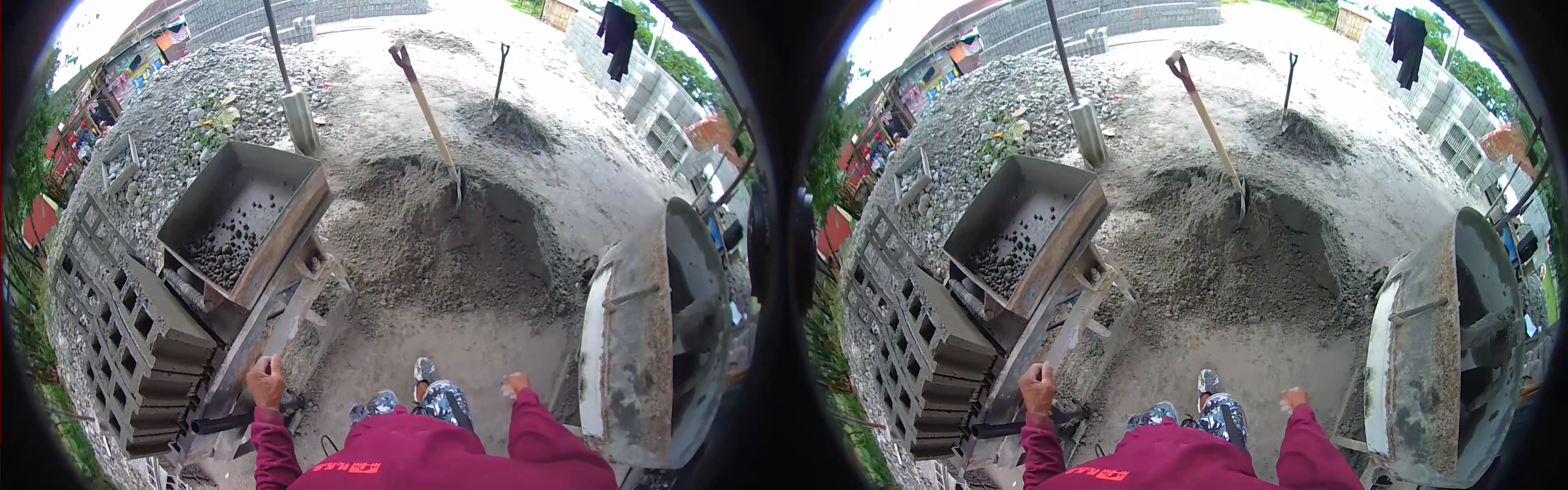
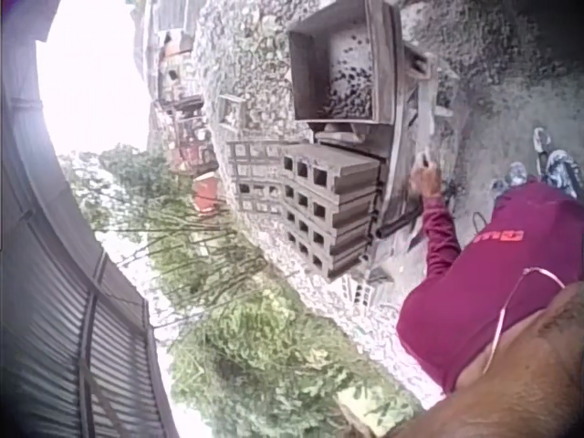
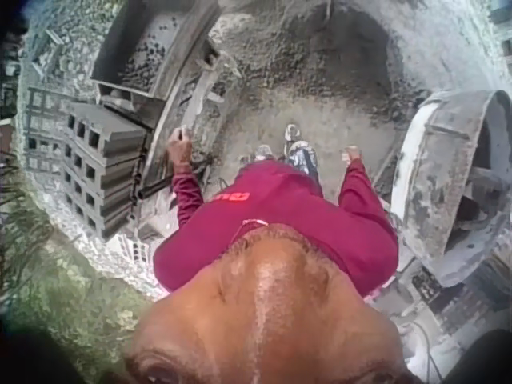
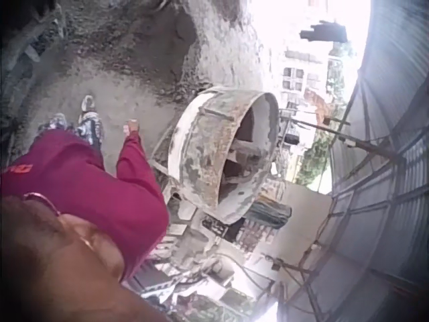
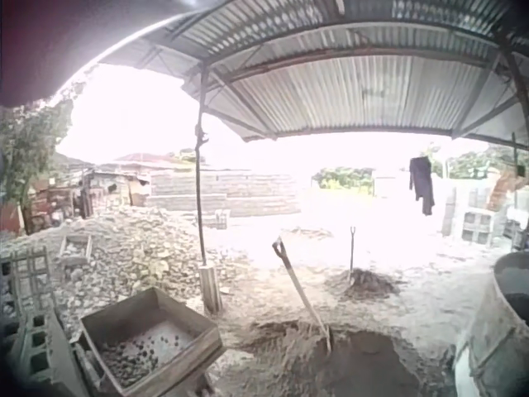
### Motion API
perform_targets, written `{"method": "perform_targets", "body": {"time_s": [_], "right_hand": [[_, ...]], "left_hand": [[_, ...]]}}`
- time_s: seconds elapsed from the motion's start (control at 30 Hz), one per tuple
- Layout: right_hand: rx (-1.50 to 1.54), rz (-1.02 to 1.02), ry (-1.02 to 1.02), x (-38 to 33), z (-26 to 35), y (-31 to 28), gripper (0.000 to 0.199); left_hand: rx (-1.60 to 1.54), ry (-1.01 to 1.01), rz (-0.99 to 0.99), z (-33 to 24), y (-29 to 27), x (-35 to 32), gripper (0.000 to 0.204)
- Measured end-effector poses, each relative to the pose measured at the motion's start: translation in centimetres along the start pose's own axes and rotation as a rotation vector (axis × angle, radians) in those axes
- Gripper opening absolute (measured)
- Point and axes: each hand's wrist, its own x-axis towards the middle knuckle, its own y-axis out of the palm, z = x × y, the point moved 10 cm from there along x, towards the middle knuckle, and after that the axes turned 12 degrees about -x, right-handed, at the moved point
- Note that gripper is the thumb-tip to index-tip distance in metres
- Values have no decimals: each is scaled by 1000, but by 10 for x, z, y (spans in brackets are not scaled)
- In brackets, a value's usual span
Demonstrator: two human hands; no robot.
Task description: The person operates a concrete block machine by pulling levers to vibrate the mold and lift the frame, then uses a shovel to fill the hopper with a sand and gravel mixture.
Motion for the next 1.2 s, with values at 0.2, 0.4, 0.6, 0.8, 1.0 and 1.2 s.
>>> {"method": "perform_targets", "body": {"time_s": [0.2, 0.4, 0.6, 0.8, 1.0, 1.2], "right_hand": [[18, -425, -651, 32, 585, -109, 24], [-298, -621, -995, -45, 971, -115, 65], [-336, -939, -1149, -38, 1148, -130, 74], [-410, -909, -1126, -4, 1199, -116, 70], [-102, -526, -1349, -110, 1084, -107, 68], [-40, -178, -1104, -211, 785, -10, 50]], "left_hand": [[-82, -374, 177, 47, 104, -19, 18], [-35, -613, 245, 118, 160, 9, 26], [64, -665, 353, 137, 201, 53, 30], [73, -763, 312, 173, 189, 52, 30], [21, -669, 517, 136, 274, 107, 30], [-584, -853, 810, 47, 461, 113, 52]]}}
